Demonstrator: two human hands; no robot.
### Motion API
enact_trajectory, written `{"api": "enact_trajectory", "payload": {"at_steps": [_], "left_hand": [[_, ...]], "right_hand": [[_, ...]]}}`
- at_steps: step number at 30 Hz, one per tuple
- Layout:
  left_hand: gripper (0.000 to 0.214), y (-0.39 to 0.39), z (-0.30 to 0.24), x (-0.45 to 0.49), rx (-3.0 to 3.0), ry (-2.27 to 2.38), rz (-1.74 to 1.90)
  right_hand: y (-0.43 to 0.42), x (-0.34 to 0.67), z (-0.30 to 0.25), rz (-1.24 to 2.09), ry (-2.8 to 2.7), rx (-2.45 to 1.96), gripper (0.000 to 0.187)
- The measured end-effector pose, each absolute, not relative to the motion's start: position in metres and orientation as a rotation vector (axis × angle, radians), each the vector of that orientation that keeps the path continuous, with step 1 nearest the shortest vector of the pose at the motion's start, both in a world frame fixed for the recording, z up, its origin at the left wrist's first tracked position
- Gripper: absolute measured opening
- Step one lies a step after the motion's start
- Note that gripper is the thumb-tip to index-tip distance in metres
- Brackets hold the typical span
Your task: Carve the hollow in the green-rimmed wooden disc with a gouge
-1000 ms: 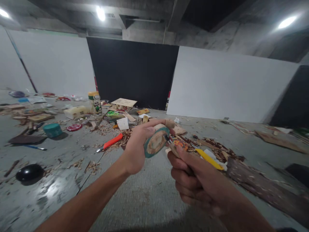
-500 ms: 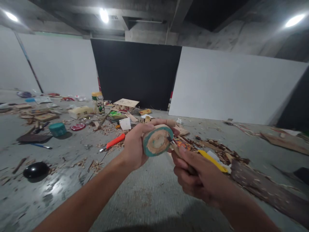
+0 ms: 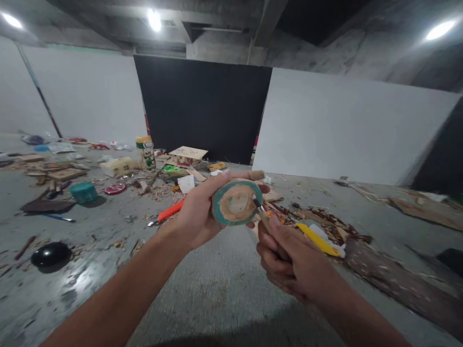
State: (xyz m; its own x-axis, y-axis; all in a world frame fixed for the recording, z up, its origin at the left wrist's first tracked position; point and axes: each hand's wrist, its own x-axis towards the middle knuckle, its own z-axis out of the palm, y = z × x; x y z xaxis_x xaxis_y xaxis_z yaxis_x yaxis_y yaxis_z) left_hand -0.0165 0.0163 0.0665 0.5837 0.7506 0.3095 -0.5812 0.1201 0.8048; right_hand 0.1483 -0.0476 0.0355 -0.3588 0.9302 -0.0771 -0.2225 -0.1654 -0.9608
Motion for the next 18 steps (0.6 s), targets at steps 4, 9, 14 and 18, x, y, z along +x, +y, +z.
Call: {"api": "enact_trajectory", "payload": {"at_steps": [4,9,14,18], "left_hand": [[0.053,0.016,0.068,-0.015,1.080,0.176,1.011],[0.056,0.013,0.062,-0.009,1.201,0.260,1.137],[0.052,0.008,0.059,-0.003,1.352,0.306,1.184],[0.053,0.007,0.062,-0.003,1.364,0.258,1.150]], "right_hand": [[-0.050,0.143,0.032,1.418,-1.294,-1.097,0.055],[-0.049,0.139,0.033,1.010,-1.408,-1.216,0.060],[-0.051,0.146,0.042,1.661,-1.235,-1.076,0.051],[-0.053,0.153,0.043,1.662,-1.274,-1.046,0.052]]}}
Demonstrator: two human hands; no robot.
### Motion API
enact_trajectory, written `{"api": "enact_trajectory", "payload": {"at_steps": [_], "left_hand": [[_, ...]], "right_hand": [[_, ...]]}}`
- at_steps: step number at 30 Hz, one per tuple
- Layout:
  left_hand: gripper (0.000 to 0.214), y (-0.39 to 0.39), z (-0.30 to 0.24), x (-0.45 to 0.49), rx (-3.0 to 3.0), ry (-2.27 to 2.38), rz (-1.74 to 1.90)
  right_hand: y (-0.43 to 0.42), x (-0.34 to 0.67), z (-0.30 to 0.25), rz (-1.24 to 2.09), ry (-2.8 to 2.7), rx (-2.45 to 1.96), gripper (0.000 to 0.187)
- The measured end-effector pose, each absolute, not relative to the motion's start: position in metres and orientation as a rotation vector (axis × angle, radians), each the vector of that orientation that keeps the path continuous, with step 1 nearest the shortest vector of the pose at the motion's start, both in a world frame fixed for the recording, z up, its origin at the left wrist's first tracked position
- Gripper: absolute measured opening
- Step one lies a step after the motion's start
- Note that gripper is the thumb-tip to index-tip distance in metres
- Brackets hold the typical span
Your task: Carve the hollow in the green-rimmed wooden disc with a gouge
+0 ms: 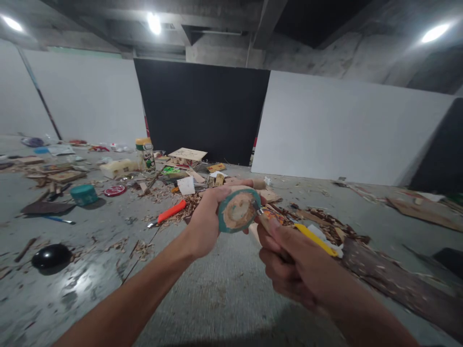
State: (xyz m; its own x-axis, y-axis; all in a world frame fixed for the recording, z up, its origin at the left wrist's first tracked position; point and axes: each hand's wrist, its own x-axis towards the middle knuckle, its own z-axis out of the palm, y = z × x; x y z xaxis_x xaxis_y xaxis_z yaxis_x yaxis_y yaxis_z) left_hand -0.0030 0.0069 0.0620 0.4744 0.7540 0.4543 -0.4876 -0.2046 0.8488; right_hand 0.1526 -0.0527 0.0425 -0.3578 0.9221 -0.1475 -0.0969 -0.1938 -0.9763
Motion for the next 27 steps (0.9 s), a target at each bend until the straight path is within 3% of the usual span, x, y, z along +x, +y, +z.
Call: {"api": "enact_trajectory", "payload": {"at_steps": [2,4,8,11,17,27], "left_hand": [[0.053,0.007,0.062,-0.003,1.367,0.264,1.142],[0.053,0.008,0.061,-0.003,1.359,0.281,1.140],[0.052,0.007,0.063,-0.004,1.322,0.262,1.150],[0.046,0.005,0.065,-0.008,1.270,0.250,1.132],[0.039,0.009,0.065,-0.016,1.115,0.203,1.092],[0.049,0.012,0.061,-0.007,1.090,0.207,1.024]], "right_hand": [[-0.051,0.155,0.040,1.371,-1.353,-1.126,0.054],[-0.049,0.158,0.038,1.391,-1.357,-1.107,0.053],[-0.045,0.169,0.039,2.173,-1.131,-0.669,0.044],[-0.042,0.174,0.035,2.439,-1.007,-0.283,0.042],[-0.039,0.171,0.033,2.425,-0.972,-0.154,0.043],[-0.043,0.164,0.036,2.479,-0.860,-0.214,0.039]]}}
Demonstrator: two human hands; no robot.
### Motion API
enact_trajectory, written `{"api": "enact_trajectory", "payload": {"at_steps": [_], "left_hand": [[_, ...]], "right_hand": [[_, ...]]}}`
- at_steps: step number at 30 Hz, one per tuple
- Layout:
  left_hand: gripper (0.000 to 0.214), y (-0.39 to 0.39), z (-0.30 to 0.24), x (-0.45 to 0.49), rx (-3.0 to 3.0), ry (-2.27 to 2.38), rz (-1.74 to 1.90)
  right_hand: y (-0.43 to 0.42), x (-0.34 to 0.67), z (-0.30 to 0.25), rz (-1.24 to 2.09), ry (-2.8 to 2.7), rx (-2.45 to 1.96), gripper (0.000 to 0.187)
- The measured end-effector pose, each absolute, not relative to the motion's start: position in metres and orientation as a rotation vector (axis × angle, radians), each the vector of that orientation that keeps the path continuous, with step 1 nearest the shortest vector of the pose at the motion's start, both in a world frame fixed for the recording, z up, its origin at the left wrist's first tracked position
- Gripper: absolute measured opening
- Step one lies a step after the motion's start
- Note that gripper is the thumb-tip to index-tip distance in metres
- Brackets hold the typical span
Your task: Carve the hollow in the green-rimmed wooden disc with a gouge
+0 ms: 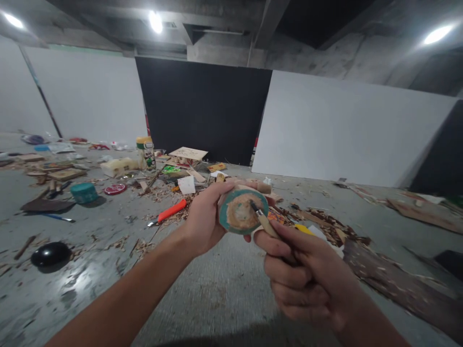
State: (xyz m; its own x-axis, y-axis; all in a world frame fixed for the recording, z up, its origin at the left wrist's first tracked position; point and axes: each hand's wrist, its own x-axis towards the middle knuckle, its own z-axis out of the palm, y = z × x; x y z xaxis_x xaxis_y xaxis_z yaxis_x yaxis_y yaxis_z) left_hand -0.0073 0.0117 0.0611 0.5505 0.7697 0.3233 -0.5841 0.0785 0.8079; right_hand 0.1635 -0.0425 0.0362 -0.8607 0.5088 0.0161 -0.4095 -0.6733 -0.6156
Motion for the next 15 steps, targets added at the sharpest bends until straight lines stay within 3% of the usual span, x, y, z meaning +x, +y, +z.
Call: {"api": "enact_trajectory", "payload": {"at_steps": [4,15], "left_hand": [[0.052,0.013,0.060,-0.007,1.088,0.184,1.023],[0.045,0.015,0.061,-0.014,1.092,0.197,0.879]], "right_hand": [[-0.048,0.159,0.044,2.359,-0.903,-0.482,0.038],[-0.050,0.171,0.046,1.521,-1.499,-1.117,0.048]]}}
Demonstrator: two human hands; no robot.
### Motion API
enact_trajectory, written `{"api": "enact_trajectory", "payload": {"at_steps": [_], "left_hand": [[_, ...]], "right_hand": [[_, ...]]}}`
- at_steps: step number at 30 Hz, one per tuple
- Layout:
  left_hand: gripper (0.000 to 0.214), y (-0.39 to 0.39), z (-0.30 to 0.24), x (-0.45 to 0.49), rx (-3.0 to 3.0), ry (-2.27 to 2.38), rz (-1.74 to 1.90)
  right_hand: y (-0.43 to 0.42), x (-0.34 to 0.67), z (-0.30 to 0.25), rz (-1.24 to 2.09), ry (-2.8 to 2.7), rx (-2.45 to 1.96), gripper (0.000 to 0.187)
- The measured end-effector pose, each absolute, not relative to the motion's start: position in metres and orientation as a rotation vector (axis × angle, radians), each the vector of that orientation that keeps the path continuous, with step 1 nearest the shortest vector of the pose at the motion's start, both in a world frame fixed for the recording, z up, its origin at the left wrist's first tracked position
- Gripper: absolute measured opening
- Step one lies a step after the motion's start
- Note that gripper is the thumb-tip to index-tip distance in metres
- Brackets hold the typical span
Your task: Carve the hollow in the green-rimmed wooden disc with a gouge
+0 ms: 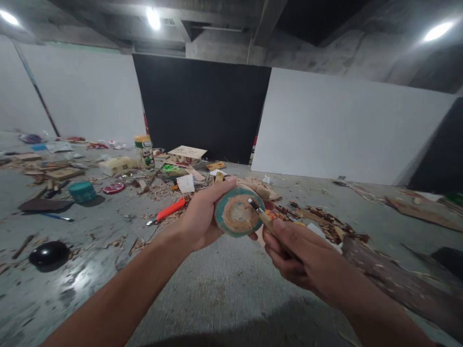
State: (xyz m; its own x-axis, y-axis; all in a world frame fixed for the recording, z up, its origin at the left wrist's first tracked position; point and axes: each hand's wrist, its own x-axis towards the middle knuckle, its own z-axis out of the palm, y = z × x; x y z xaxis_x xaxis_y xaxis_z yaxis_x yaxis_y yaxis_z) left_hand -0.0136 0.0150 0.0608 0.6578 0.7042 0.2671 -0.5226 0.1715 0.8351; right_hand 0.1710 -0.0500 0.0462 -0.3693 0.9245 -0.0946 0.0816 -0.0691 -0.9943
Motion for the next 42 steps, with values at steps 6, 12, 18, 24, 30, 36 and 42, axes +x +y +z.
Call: {"api": "enact_trajectory", "payload": {"at_steps": [6,12,18,24,30,36,42], "left_hand": [[0.043,0.017,0.063,-0.022,1.166,0.118,0.857],[0.046,0.012,0.066,-0.021,1.178,0.203,0.930],[0.047,0.006,0.072,-0.013,1.189,0.237,0.994],[0.044,0.007,0.072,-0.017,1.261,0.223,0.994],[0.044,0.009,0.064,-0.014,1.359,0.379,1.081],[0.046,0.012,0.055,-0.013,1.530,0.571,1.109],[0.044,0.008,0.059,-0.015,1.612,0.639,1.124]], "right_hand": [[-0.052,0.170,0.050,1.214,-1.665,-1.268,0.050],[-0.059,0.159,0.048,0.762,-1.840,-1.303,0.052],[-0.061,0.153,0.043,0.408,-1.927,-1.363,0.043],[-0.059,0.152,0.042,0.306,-1.929,-1.423,0.040],[-0.060,0.152,0.041,0.410,-1.875,-1.386,0.044],[-0.055,0.148,0.033,0.408,-1.889,-1.401,0.041],[-0.052,0.158,0.042,1.179,-1.752,-1.280,0.044]]}}
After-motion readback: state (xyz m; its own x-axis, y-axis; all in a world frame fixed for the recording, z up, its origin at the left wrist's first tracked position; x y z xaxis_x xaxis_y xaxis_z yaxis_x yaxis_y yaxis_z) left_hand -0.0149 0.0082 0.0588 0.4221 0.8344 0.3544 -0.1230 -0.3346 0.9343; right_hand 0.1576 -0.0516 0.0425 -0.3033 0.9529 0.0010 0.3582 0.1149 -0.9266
